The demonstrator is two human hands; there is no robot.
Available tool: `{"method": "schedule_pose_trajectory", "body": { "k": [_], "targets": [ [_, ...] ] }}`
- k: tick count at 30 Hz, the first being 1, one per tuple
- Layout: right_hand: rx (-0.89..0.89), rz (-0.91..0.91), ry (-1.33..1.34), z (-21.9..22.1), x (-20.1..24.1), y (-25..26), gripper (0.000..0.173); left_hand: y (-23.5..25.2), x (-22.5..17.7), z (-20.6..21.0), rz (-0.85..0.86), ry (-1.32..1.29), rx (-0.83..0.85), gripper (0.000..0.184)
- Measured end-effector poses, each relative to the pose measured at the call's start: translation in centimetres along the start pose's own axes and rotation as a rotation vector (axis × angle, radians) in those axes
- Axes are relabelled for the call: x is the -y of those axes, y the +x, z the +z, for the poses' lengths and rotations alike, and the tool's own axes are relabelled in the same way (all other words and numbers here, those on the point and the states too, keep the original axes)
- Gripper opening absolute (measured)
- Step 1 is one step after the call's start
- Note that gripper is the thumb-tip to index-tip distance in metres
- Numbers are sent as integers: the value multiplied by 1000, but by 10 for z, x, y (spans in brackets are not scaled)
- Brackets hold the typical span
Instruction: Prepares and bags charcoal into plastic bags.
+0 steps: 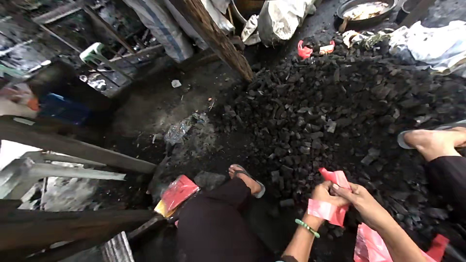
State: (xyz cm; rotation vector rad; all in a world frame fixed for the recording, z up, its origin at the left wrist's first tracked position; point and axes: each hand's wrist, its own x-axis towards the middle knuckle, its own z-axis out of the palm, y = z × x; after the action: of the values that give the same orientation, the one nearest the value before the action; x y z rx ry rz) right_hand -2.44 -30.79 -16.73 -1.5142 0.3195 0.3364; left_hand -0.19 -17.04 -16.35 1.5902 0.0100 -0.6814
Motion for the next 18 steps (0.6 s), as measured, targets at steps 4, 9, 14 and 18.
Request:
{"method": "schedule_pose_trajectory", "body": {
  "k": [4, 9, 14, 18],
  "targets": [
    [-23, 33, 23, -5, -12, -3, 18, -4, 11, 2, -15, -36, 48, 24],
    [-28, 27, 77, 9, -19, -2, 13, -9, 9, -15, -60, 14, 115, 21],
    [-104, -14, 162, 3, -16, 2, 8, -12, 2, -33, -23, -94, 100, 11],
    [-51, -37, -330, -28, -7, 8, 6, -20, -15, -64, -74, -761, -101, 13]
  ]
}}
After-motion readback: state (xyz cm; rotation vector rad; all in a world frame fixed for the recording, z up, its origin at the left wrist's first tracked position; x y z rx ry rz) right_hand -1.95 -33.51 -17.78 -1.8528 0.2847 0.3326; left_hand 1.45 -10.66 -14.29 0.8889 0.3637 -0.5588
